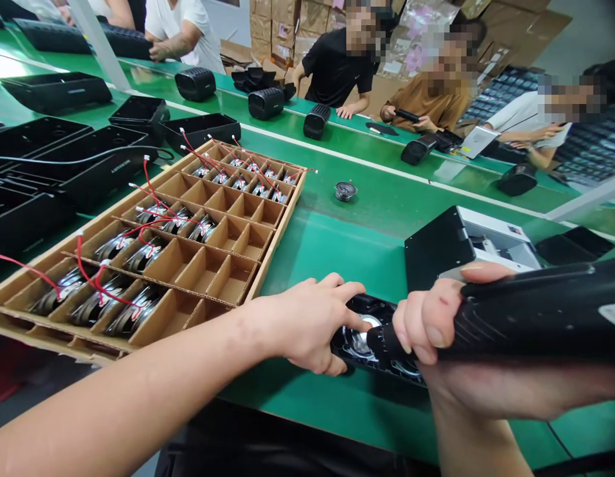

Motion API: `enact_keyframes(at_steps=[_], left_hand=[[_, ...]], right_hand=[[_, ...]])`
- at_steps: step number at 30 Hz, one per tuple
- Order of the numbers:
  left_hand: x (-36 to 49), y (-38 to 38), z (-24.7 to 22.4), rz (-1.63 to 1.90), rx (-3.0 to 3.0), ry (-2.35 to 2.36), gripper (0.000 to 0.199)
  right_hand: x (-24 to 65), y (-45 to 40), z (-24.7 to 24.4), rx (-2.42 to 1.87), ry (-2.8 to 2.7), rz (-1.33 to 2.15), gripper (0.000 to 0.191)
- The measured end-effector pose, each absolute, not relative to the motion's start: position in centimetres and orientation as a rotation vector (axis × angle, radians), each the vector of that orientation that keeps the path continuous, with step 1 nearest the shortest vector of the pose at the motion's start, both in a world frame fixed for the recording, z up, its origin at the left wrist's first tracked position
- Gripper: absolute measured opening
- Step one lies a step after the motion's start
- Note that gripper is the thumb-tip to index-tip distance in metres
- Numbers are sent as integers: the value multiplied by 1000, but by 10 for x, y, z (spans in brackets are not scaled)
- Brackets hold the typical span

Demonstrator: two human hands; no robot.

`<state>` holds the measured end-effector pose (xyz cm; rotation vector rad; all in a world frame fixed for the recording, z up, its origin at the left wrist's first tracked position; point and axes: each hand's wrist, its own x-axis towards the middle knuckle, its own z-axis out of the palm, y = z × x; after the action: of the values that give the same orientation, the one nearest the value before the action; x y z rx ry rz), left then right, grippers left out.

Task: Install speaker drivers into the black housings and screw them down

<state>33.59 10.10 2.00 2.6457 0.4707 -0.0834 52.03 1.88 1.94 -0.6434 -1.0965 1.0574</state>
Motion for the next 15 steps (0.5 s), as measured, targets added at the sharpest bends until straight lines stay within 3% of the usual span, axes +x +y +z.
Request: enact_keyframes(at_steps=[7,15], left_hand=[[335,100,22,-86,2663,465,62],[337,98,25,-95,2706,441,61]], right_hand=[[513,18,19,-656,-1149,975,64],[508,12,19,-580,-1299,1010,37]])
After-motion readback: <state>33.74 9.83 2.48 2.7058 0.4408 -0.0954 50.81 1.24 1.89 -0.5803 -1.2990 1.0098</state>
